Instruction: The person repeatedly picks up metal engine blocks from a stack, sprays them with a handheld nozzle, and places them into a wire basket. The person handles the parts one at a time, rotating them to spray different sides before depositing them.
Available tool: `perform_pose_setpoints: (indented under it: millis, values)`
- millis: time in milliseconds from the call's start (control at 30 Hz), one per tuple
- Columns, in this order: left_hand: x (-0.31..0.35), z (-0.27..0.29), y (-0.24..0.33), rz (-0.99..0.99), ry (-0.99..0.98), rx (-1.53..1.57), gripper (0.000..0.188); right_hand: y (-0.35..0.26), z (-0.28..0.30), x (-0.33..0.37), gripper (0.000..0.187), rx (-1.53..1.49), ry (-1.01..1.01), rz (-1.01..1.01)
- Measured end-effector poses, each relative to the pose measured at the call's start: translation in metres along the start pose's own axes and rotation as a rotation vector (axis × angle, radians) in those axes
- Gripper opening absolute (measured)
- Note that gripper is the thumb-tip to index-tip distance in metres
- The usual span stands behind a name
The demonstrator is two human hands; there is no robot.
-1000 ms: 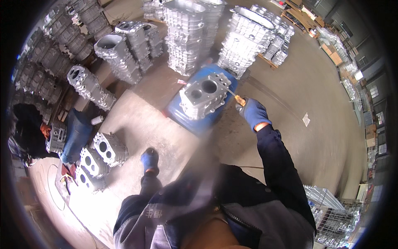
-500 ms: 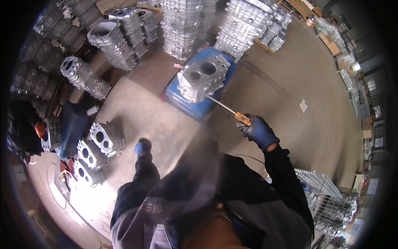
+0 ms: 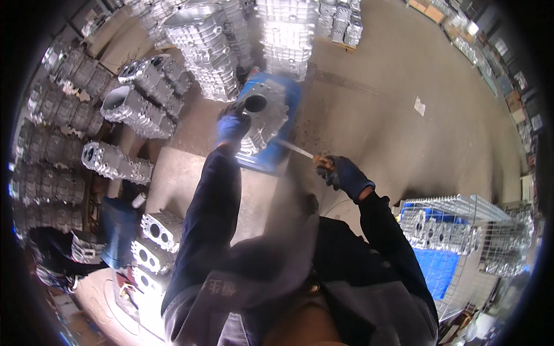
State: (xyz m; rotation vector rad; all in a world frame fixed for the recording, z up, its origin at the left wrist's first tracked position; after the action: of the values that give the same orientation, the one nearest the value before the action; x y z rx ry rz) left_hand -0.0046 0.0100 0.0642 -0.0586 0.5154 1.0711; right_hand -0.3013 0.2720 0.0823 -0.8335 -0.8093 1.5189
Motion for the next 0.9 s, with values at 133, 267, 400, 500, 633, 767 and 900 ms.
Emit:
perform_pose_setpoints:
  millis: [133,267,400,500,633,767,900]
  values:
    - [-0.026,-0.038,0.008,0.032,-0.437,0.268,0.057,0.018,-0.013,0.023,0.029,0.257,0.060,-0.192]
    - [-0.036,-0.053,0.014,-0.210,-0.572,-0.098,0.056,0.044,-0.035,0.031,0.026,0.123,0.053,-0.213]
    - [-0.036,-0.046,0.025,-0.122,-0.666,-0.208,0.050,0.060,-0.070,0.038,0.023,0.006,0.166,0.011]
    - [-0.037,-0.037,0.039,-0.087,-0.619,-0.220,0.047,0.077,-0.085,0.053,0.025,0.032,0.099,-0.289]
    - [-0.044,-0.036,0.040,-0.085,-0.646,-0.286,0.048,0.087,-0.100,0.058,0.028,0.019,0.092,-0.261]
    - [-0.059,-0.055,0.044,-0.177,-0.591,-0.284,0.059,0.089,-0.101,0.054,0.028,-0.110,0.029,-0.301]
    - [-0.055,-0.063,0.037,-0.118,-0.751,-0.271,0.058,0.080,-0.072,0.046,0.027,-0.166,0.095,-0.344]
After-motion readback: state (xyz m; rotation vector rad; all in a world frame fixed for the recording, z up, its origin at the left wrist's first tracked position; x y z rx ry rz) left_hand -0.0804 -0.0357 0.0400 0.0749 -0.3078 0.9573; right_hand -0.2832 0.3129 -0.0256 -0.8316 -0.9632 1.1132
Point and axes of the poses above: each hand's wrist, its own x-axis away from the middle knuckle, its own z-axis out of the back of the hand, y = z × x, the point moved 2 cm from there along -x, towards the middle knuckle, and after that the axes turned 6 degrees about -x, right-handed, at the moved point
